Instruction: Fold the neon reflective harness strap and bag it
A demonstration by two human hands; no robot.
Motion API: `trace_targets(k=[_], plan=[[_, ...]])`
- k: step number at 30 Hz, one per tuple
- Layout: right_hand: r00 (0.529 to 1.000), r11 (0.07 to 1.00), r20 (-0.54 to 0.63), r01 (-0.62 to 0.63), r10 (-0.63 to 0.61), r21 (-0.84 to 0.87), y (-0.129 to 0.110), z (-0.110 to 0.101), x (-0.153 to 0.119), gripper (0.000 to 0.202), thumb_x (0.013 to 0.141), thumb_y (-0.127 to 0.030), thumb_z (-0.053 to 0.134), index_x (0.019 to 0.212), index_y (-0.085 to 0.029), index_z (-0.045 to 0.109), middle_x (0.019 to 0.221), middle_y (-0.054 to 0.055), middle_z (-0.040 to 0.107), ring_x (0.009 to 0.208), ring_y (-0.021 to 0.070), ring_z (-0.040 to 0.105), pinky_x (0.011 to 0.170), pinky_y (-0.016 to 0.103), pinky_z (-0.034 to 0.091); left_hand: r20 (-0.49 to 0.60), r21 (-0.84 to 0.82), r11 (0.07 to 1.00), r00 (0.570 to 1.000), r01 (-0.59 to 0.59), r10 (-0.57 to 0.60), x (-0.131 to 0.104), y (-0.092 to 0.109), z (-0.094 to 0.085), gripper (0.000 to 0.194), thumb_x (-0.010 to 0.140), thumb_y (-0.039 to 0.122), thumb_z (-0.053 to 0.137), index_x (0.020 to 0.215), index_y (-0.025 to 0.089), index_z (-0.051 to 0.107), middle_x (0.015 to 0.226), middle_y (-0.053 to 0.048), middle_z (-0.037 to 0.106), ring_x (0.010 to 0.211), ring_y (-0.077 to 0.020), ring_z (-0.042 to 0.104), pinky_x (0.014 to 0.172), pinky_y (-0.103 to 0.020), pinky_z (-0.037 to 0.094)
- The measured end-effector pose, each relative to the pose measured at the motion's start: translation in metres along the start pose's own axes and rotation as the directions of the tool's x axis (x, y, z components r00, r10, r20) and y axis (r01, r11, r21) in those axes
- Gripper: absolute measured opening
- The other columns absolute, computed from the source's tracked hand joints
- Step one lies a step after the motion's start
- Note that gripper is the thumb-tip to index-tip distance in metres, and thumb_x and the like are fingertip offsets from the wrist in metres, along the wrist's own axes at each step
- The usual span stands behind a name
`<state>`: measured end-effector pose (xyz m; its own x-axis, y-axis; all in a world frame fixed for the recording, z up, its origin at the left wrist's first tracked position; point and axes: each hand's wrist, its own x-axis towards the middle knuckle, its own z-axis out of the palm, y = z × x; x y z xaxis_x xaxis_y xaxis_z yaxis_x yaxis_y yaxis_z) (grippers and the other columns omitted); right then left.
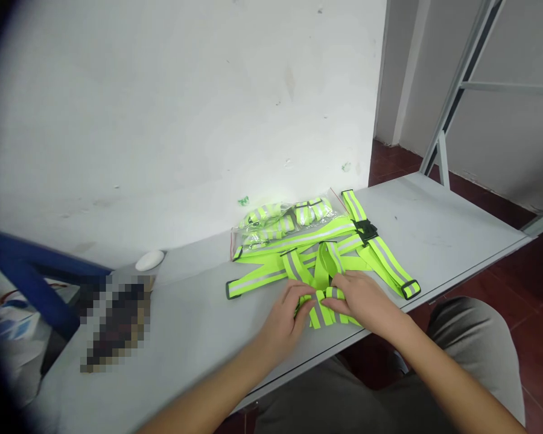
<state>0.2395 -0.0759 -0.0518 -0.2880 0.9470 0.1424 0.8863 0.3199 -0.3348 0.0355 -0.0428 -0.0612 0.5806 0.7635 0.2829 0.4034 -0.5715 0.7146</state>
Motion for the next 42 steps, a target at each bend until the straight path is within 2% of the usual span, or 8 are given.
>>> trace_targets(k=[5, 12, 16, 23, 25, 31, 38, 42], plan=[[0.974, 0.986, -0.223, 0.013, -0.05, -0.167, -0.012, 0.018, -0.007, 0.026, 0.096, -0.039, 0.049, 0.105, -0.016, 0.058, 0.101, 0.014, 0.061, 0.092, 0.0284, 0.056, 0.076, 0.04, 0.041, 0.121, 0.033, 0.994, 0.986, 0.108, -0.111, 0.014, 0.005, -0.009, 0.021, 0.097, 0.023, 0.035, 0.096, 0.02, 0.056, 0.092, -0.006, 0.056, 0.085, -0.0201, 0.058, 0.075, -0.036, 0.05], [0.982, 0.99, -0.13, 0.135, -0.14, -0.042, -0.02, 0.017, -0.03, 0.067, 0.083, -0.055, 0.063, 0.131, -0.013, 0.046, 0.119, 0.017, 0.058, 0.103, 0.032, 0.052, 0.089, 0.048, 0.038, 0.015, 0.031, 0.988, 0.989, 0.149, -0.15, 0.011, 0.004, -0.008, 0.018, 0.094, 0.014, 0.037, 0.103, 0.02, 0.051, 0.117, -0.01, 0.043, 0.098, -0.0195, 0.057, 0.085, -0.037, 0.05], [0.989, 0.991, -0.064, 0.132, -0.132, -0.012, -0.016, 0.011, -0.025, 0.058, 0.085, -0.046, 0.064, 0.13, -0.012, 0.05, 0.114, 0.015, 0.06, 0.098, 0.0299, 0.054, 0.083, 0.044, 0.043, -0.02, 0.079, 0.997, 1.0, 0.025, -0.024, 0.006, 0.004, -0.006, 0.02, 0.093, 0.01, 0.036, 0.098, 0.019, 0.053, 0.12, -0.012, 0.043, 0.106, -0.0213, 0.053, 0.09, -0.039, 0.047], [0.978, 0.974, -0.015, 0.209, -0.209, 0.088, 0.0, -0.006, -0.002, 0.037, 0.089, -0.043, 0.061, 0.115, -0.016, 0.063, 0.093, 0.009, 0.065, 0.09, 0.0253, 0.06, 0.082, 0.039, 0.048, 0.238, 0.252, 0.931, 0.949, -0.264, 0.205, 0.004, 0.002, -0.018, 0.037, 0.084, 0.046, 0.063, 0.107, 0.017, 0.059, 0.099, -0.009, 0.061, 0.092, -0.0254, 0.052, 0.088, -0.045, 0.045], [0.975, 0.97, -0.046, 0.22, -0.217, 0.099, 0.003, -0.005, 0.0, 0.032, 0.09, -0.043, 0.06, 0.107, -0.017, 0.066, 0.088, 0.008, 0.066, 0.085, 0.0244, 0.061, 0.079, 0.038, 0.048, 0.249, 0.268, 0.924, 0.946, -0.273, 0.208, 0.006, 0.0, -0.019, 0.032, 0.088, 0.042, 0.059, 0.108, 0.017, 0.06, 0.099, -0.009, 0.063, 0.09, -0.0243, 0.054, 0.085, -0.041, 0.046], [0.941, 0.987, -0.33, 0.116, -0.073, 0.112, -0.001, 0.012, -0.01, 0.046, 0.088, -0.052, 0.058, 0.115, -0.015, 0.055, 0.102, 0.014, 0.064, 0.094, 0.0291, 0.058, 0.082, 0.044, 0.045, 0.169, 0.179, 0.978, 0.983, -0.108, 0.077, 0.01, -0.003, -0.015, 0.025, 0.093, 0.036, 0.053, 0.108, 0.018, 0.061, 0.096, -0.008, 0.069, 0.088, -0.0242, 0.061, 0.079, -0.036, 0.048], [0.941, 0.96, -0.334, 0.135, -0.047, 0.246, -0.014, 0.018, -0.012, 0.059, 0.087, -0.059, 0.055, 0.13, -0.02, 0.044, 0.117, 0.015, 0.058, 0.107, 0.0316, 0.053, 0.089, 0.047, 0.041, 0.159, -0.104, 0.98, 0.975, 0.171, -0.153, 0.012, 0.006, -0.021, 0.023, 0.086, 0.038, 0.062, 0.104, 0.024, 0.065, 0.094, 0.0, 0.073, 0.085, -0.0188, 0.066, 0.079, -0.029, 0.046], [0.884, 0.86, -0.468, 0.239, 0.0, 0.451, -0.007, 0.02, -0.014, 0.073, 0.084, -0.075, 0.039, 0.137, -0.024, 0.039, 0.128, 0.014, 0.052, 0.117, 0.0331, 0.05, 0.096, 0.049, 0.041, 0.134, -0.273, 0.904, 0.943, 0.33, -0.304, 0.018, 0.007, -0.03, 0.025, 0.085, 0.041, 0.061, 0.1, 0.022, 0.065, 0.094, 0.0, 0.071, 0.088, -0.0194, 0.064, 0.08, -0.028, 0.047]])
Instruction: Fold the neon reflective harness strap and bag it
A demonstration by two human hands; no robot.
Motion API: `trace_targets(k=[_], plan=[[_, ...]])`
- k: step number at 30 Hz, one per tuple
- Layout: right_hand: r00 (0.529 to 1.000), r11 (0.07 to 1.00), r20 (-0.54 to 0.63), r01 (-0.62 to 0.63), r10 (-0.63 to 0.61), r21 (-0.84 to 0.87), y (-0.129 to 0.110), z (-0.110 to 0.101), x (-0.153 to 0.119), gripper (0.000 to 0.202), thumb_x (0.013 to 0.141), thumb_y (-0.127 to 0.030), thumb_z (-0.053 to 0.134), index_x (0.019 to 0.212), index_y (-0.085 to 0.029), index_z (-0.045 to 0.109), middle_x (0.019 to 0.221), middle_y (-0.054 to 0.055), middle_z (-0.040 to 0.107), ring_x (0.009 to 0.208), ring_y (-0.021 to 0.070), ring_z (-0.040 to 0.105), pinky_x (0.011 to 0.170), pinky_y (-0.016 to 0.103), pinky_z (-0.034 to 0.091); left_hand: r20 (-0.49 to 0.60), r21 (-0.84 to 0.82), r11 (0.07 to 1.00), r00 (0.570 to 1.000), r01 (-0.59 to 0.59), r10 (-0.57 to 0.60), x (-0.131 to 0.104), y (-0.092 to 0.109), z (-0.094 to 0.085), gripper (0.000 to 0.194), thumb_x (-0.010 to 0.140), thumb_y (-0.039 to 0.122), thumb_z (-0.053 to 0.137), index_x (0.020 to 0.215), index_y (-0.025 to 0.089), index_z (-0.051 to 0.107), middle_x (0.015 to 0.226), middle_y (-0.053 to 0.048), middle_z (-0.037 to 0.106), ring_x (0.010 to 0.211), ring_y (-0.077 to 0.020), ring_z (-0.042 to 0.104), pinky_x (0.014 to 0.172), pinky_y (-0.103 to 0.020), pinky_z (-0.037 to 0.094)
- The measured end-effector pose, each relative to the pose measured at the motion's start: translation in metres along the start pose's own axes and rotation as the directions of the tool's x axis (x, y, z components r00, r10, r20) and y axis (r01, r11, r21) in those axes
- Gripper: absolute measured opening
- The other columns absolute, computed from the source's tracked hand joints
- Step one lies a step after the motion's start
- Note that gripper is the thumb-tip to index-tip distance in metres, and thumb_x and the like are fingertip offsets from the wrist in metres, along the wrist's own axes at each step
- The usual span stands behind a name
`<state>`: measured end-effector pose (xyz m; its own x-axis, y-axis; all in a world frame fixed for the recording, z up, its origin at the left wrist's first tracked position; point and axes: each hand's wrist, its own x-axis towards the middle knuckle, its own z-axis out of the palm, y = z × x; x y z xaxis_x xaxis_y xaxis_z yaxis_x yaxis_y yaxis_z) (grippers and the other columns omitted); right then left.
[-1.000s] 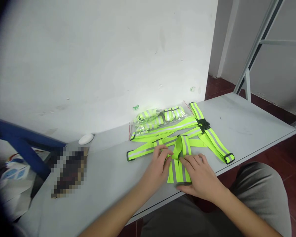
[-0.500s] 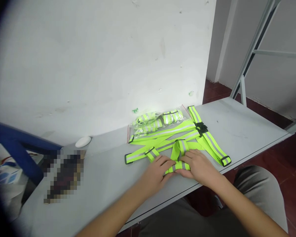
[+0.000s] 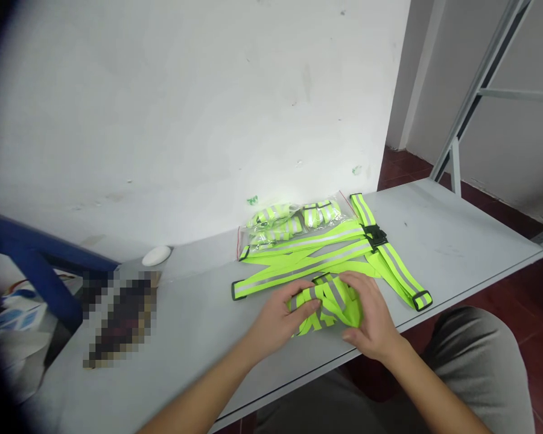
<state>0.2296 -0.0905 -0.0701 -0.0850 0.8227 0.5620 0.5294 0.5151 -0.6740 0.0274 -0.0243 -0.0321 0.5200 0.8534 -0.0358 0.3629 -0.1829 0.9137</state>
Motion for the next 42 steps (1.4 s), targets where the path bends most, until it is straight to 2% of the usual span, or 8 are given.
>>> trace_targets(k=[4, 8, 12, 22, 27, 33, 37, 42], plan=[[0.957, 0.942, -0.159, -0.193, 0.242, 0.273, 0.007, 0.0, 0.0, 0.056, 0.079, -0.057, 0.067, 0.124, -0.028, 0.051, 0.118, 0.008, 0.06, 0.11, 0.0267, 0.058, 0.091, 0.039, 0.047, -0.045, -0.101, 0.991, 0.995, 0.089, -0.094, 0.005, 0.003, -0.011, 0.031, 0.083, 0.045, 0.062, 0.101, 0.021, 0.065, 0.099, -0.003, 0.069, 0.094, -0.0219, 0.063, 0.082, -0.03, 0.048], [0.839, 0.733, 0.007, -0.48, 0.544, 0.482, 0.008, 0.0, 0.013, 0.023, 0.084, -0.043, 0.067, 0.096, -0.024, 0.062, 0.087, 0.003, 0.067, 0.08, 0.0191, 0.063, 0.073, 0.031, 0.051, 0.007, -0.136, 0.983, 0.992, 0.122, -0.123, 0.005, 0.005, -0.02, 0.036, 0.081, 0.049, 0.063, 0.103, 0.021, 0.066, 0.101, -0.003, 0.069, 0.093, -0.0229, 0.064, 0.081, -0.032, 0.05], [0.793, 0.624, 0.039, -0.508, 0.608, 0.594, 0.001, -0.003, 0.032, 0.026, 0.088, -0.049, 0.06, 0.088, -0.023, 0.06, 0.081, 0.002, 0.063, 0.075, 0.0174, 0.058, 0.072, 0.031, 0.05, 0.009, -0.101, 0.986, 0.991, 0.13, -0.13, 0.003, 0.007, -0.024, 0.039, 0.079, 0.051, 0.065, 0.104, 0.021, 0.066, 0.099, -0.003, 0.069, 0.094, -0.0241, 0.063, 0.082, -0.033, 0.05], [0.768, 0.43, 0.279, -0.575, 0.576, 0.696, -0.018, -0.011, 0.09, 0.032, 0.082, -0.047, 0.068, 0.081, -0.024, 0.046, 0.082, 0.001, 0.064, 0.072, 0.0176, 0.06, 0.064, 0.029, 0.047, 0.039, -0.146, 0.984, 0.994, 0.103, -0.099, 0.001, 0.01, -0.028, 0.034, 0.077, 0.047, 0.069, 0.1, 0.022, 0.069, 0.098, -0.004, 0.071, 0.093, -0.0255, 0.064, 0.082, -0.035, 0.051], [0.785, 0.647, 0.596, -0.545, 0.17, 0.533, -0.006, -0.036, 0.098, 0.033, 0.072, -0.041, 0.077, 0.09, -0.021, 0.058, 0.086, 0.002, 0.064, 0.082, 0.018, 0.059, 0.069, 0.03, 0.047, 0.038, -0.041, 0.997, 0.997, 0.07, -0.069, -0.002, 0.013, -0.025, 0.031, 0.079, 0.047, 0.067, 0.097, 0.022, 0.069, 0.095, -0.002, 0.07, 0.091, -0.0233, 0.063, 0.082, -0.032, 0.05], [0.808, 0.734, 0.449, -0.56, 0.381, 0.385, -0.004, -0.027, 0.105, 0.019, 0.076, -0.033, 0.074, 0.084, -0.021, 0.061, 0.075, -0.005, 0.05, 0.054, 0.0069, 0.044, 0.049, 0.022, 0.036, 0.151, -0.061, 0.997, 0.988, 0.043, -0.034, -0.007, 0.018, -0.024, 0.032, 0.076, 0.044, 0.071, 0.099, 0.022, 0.069, 0.096, -0.003, 0.07, 0.09, -0.0232, 0.063, 0.083, -0.033, 0.05], [0.736, 0.555, 0.516, -0.673, 0.439, 0.488, -0.001, -0.003, 0.107, 0.027, 0.077, -0.044, 0.073, 0.083, -0.02, 0.063, 0.055, -0.009, 0.037, 0.042, 0.0057, 0.029, 0.04, 0.021, 0.023, 0.192, -0.272, 0.955, 0.979, 0.122, -0.071, -0.009, 0.014, -0.023, 0.036, 0.075, 0.047, 0.072, 0.101, 0.022, 0.07, 0.099, -0.004, 0.071, 0.092, -0.0239, 0.065, 0.08, -0.032, 0.052], [0.739, 0.271, 0.48, -0.64, 0.473, 0.719, 0.0, -0.003, 0.092, 0.051, 0.081, -0.07, 0.052, 0.089, -0.021, 0.064, 0.078, 0.002, 0.062, 0.067, 0.0166, 0.059, 0.06, 0.029, 0.048, 0.071, -0.561, 0.784, 0.959, 0.267, -0.275, -0.005, 0.009, -0.026, 0.047, 0.07, 0.05, 0.076, 0.106, 0.02, 0.066, 0.106, -0.007, 0.072, 0.092, -0.0251, 0.068, 0.076, -0.032, 0.054]])
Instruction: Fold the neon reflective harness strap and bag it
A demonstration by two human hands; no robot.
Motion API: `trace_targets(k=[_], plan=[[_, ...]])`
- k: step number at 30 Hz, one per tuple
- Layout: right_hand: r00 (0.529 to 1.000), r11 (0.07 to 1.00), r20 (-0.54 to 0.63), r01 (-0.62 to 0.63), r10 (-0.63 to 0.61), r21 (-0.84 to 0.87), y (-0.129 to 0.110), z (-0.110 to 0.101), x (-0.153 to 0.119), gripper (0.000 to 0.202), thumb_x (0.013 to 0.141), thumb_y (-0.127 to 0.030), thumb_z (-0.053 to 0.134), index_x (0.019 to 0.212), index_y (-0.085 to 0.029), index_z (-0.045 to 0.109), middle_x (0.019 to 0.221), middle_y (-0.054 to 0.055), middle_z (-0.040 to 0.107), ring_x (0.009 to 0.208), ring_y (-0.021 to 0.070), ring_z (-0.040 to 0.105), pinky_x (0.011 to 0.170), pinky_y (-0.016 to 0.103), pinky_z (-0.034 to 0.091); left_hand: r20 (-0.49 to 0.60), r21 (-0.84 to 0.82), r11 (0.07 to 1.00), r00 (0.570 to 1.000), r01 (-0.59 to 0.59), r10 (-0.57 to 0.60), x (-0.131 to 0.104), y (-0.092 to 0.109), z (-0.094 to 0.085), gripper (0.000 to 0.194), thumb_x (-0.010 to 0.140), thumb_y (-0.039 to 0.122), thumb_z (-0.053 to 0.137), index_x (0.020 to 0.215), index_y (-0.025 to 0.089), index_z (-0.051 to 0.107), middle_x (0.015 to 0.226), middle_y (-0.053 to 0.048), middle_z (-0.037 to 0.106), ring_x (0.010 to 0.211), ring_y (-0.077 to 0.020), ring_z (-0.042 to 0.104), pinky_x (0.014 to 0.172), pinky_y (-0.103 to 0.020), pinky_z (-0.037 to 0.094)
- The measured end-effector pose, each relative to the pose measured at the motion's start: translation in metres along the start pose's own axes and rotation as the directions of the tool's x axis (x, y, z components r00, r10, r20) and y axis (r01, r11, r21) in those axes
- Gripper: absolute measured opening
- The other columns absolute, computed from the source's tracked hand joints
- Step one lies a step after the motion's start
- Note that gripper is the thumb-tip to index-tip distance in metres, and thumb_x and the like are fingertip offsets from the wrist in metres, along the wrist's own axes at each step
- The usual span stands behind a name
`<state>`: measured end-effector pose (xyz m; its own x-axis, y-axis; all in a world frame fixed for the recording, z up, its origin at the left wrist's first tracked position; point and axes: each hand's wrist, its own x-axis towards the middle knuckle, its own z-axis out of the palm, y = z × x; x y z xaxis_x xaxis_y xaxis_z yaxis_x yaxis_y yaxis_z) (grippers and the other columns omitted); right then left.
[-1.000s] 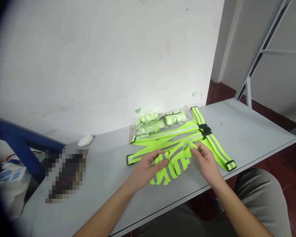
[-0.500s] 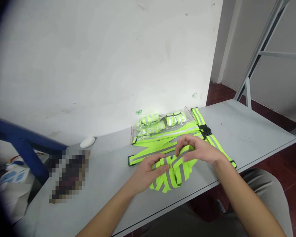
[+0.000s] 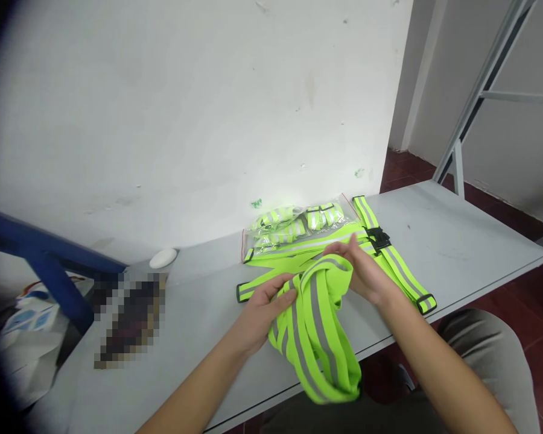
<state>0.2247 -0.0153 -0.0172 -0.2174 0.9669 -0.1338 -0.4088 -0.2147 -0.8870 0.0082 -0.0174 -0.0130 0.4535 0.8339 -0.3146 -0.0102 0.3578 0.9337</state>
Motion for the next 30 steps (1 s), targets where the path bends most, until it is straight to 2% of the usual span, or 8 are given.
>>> trace_targets(k=[4, 7, 10, 13, 18, 22, 25, 30], plan=[[0.999, 0.999, -0.025, 0.031, -0.03, 0.04, 0.003, -0.002, -0.013, 0.041, 0.077, -0.054, 0.07, 0.106, -0.026, 0.061, 0.091, 0.002, 0.067, 0.079, 0.0195, 0.064, 0.069, 0.031, 0.05, -0.094, -0.042, 0.999, 0.995, -0.031, 0.027, 0.003, 0.001, -0.002, 0.047, 0.071, 0.05, 0.076, 0.106, 0.02, 0.065, 0.106, -0.007, 0.072, 0.093, -0.0256, 0.068, 0.077, -0.033, 0.054], [0.996, 0.99, -0.069, -0.039, 0.049, 0.132, 0.011, 0.001, -0.009, 0.037, 0.071, -0.036, 0.079, 0.102, -0.025, 0.062, 0.078, -0.003, 0.063, 0.057, 0.0095, 0.054, 0.054, 0.021, 0.043, -0.113, -0.031, 0.999, 0.993, -0.043, 0.039, 0.003, 0.0, -0.002, 0.048, 0.068, 0.049, 0.078, 0.103, 0.019, 0.065, 0.105, -0.007, 0.072, 0.094, -0.0255, 0.068, 0.078, -0.033, 0.054], [0.991, 0.977, -0.095, -0.068, 0.089, 0.204, 0.019, 0.005, 0.001, 0.029, 0.072, -0.037, 0.078, 0.091, -0.021, 0.062, 0.06, -0.008, 0.05, 0.041, 0.0043, 0.03, 0.039, 0.018, 0.028, -0.085, -0.097, 0.995, 0.996, -0.027, 0.018, 0.005, -0.004, -0.001, 0.047, 0.067, 0.047, 0.079, 0.102, 0.019, 0.065, 0.104, -0.007, 0.073, 0.091, -0.0244, 0.069, 0.079, -0.034, 0.055], [0.991, 0.981, -0.12, -0.04, 0.064, 0.19, 0.022, 0.01, 0.005, 0.029, 0.079, -0.045, 0.071, 0.09, -0.021, 0.062, 0.061, -0.005, 0.052, 0.042, 0.0071, 0.034, 0.039, 0.021, 0.031, -0.077, -0.196, 0.981, 0.997, 0.015, -0.031, 0.008, -0.008, 0.003, 0.049, 0.067, 0.047, 0.08, 0.104, 0.019, 0.065, 0.105, -0.007, 0.073, 0.09, -0.0243, 0.07, 0.08, -0.036, 0.055], [0.956, 0.981, -0.228, 0.161, -0.182, -0.105, 0.02, 0.014, -0.004, 0.05, 0.083, -0.059, 0.06, 0.122, -0.028, 0.053, 0.102, 0.006, 0.065, 0.084, 0.0208, 0.062, 0.069, 0.032, 0.051, -0.109, -0.283, 0.959, 0.993, 0.022, -0.055, 0.011, -0.009, 0.002, 0.049, 0.066, 0.046, 0.081, 0.103, 0.019, 0.064, 0.101, -0.006, 0.074, 0.089, -0.0238, 0.07, 0.078, -0.034, 0.054], [0.946, 0.878, -0.047, 0.278, -0.32, -0.39, 0.011, 0.008, -0.01, 0.04, 0.075, -0.055, 0.071, 0.102, -0.028, 0.058, 0.117, 0.006, 0.058, 0.11, 0.0244, 0.054, 0.083, 0.034, 0.049, -0.027, -0.238, 0.971, 0.999, 0.02, -0.027, 0.011, -0.007, -0.004, 0.046, 0.069, 0.045, 0.079, 0.104, 0.019, 0.066, 0.101, -0.007, 0.074, 0.088, -0.0236, 0.07, 0.077, -0.033, 0.054], [0.926, 0.867, -0.067, 0.322, -0.373, -0.38, 0.002, 0.002, -0.011, 0.031, 0.075, -0.047, 0.073, 0.081, -0.024, 0.053, 0.109, 0.004, 0.057, 0.101, 0.0216, 0.055, 0.075, 0.031, 0.049, 0.021, -0.169, 0.985, 0.999, 0.042, -0.039, 0.012, -0.006, -0.008, 0.047, 0.071, 0.044, 0.078, 0.109, 0.019, 0.066, 0.104, -0.008, 0.074, 0.088, -0.0237, 0.071, 0.078, -0.033, 0.054], [0.965, 0.922, -0.027, 0.24, -0.26, -0.305, -0.006, -0.001, -0.005, 0.035, 0.077, -0.051, 0.071, 0.083, -0.024, 0.05, 0.083, -0.001, 0.055, 0.069, 0.014, 0.05, 0.065, 0.028, 0.044, 0.108, -0.086, 0.996, 0.994, 0.03, -0.021, 0.011, -0.004, -0.012, 0.046, 0.072, 0.041, 0.078, 0.112, 0.021, 0.068, 0.112, -0.007, 0.072, 0.095, -0.0242, 0.069, 0.082, -0.033, 0.053]])
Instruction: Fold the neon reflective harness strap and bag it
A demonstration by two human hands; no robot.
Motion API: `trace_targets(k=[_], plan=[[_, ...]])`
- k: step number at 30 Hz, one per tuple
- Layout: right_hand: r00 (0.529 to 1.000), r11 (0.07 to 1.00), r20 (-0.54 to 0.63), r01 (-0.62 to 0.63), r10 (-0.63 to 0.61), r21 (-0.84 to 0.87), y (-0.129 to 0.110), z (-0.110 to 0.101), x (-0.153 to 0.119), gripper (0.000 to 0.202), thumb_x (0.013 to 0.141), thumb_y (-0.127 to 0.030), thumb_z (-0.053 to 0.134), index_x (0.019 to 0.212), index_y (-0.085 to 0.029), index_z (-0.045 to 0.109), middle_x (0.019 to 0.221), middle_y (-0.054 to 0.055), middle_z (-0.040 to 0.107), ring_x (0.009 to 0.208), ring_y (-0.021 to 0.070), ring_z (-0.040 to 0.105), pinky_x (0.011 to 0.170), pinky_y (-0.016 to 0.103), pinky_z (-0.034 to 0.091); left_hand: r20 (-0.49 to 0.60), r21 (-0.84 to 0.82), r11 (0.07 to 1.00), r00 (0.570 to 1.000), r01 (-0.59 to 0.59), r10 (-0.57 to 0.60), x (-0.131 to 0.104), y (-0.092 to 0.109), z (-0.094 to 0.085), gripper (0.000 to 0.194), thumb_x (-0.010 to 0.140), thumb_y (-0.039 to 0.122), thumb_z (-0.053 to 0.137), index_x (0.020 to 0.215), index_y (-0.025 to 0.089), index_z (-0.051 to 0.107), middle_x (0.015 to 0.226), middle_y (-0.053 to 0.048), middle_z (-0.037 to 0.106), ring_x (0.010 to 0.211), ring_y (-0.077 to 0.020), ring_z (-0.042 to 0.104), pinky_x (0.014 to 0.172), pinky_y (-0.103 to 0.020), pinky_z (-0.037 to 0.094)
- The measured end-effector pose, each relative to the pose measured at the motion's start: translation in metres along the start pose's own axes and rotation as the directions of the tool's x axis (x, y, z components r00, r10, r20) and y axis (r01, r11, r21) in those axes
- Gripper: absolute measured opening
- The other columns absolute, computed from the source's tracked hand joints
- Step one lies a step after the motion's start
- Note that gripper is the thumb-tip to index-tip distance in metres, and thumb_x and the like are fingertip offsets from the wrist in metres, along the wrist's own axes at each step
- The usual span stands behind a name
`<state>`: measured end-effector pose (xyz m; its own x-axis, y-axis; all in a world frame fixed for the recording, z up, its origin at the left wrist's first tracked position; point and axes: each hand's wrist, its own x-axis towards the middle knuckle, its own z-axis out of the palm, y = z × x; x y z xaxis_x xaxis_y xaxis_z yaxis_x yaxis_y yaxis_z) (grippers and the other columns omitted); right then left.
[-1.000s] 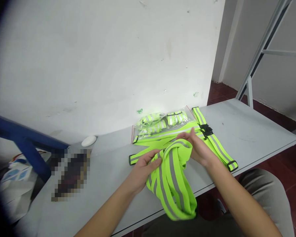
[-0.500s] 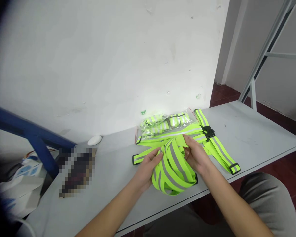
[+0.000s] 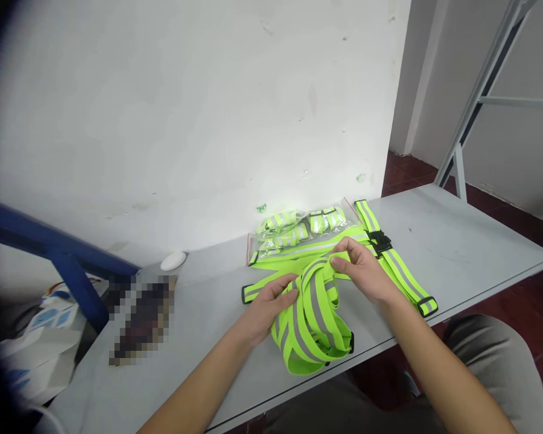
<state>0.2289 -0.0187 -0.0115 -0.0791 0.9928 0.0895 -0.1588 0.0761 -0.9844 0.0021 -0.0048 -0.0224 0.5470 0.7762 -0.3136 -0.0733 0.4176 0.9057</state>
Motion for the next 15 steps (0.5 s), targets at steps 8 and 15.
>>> trace_targets(k=[8, 15], plan=[[0.998, 0.998, -0.068, -0.007, 0.003, -0.06, 0.017, 0.008, 0.016, 0.041, 0.09, -0.058, 0.05, 0.074, -0.021, 0.059, 0.076, 0.002, 0.058, 0.078, 0.0177, 0.057, 0.077, 0.033, 0.047, -0.081, -0.031, 1.0, 0.997, 0.0, -0.002, -0.005, -0.003, 0.007, 0.054, 0.063, 0.047, 0.083, 0.106, 0.019, 0.068, 0.107, -0.008, 0.073, 0.095, -0.0266, 0.068, 0.08, -0.034, 0.053], [0.892, 0.845, -0.177, 0.308, -0.417, -0.438, -0.006, 0.009, -0.017, 0.039, 0.096, -0.054, 0.038, 0.121, -0.028, 0.053, 0.122, 0.008, 0.055, 0.113, 0.0252, 0.054, 0.097, 0.043, 0.044, -0.355, 0.006, 0.992, 0.927, -0.125, 0.119, 0.001, 0.0, 0.01, 0.054, 0.068, 0.05, 0.078, 0.109, 0.019, 0.065, 0.114, -0.009, 0.07, 0.103, -0.0276, 0.065, 0.088, -0.037, 0.051]])
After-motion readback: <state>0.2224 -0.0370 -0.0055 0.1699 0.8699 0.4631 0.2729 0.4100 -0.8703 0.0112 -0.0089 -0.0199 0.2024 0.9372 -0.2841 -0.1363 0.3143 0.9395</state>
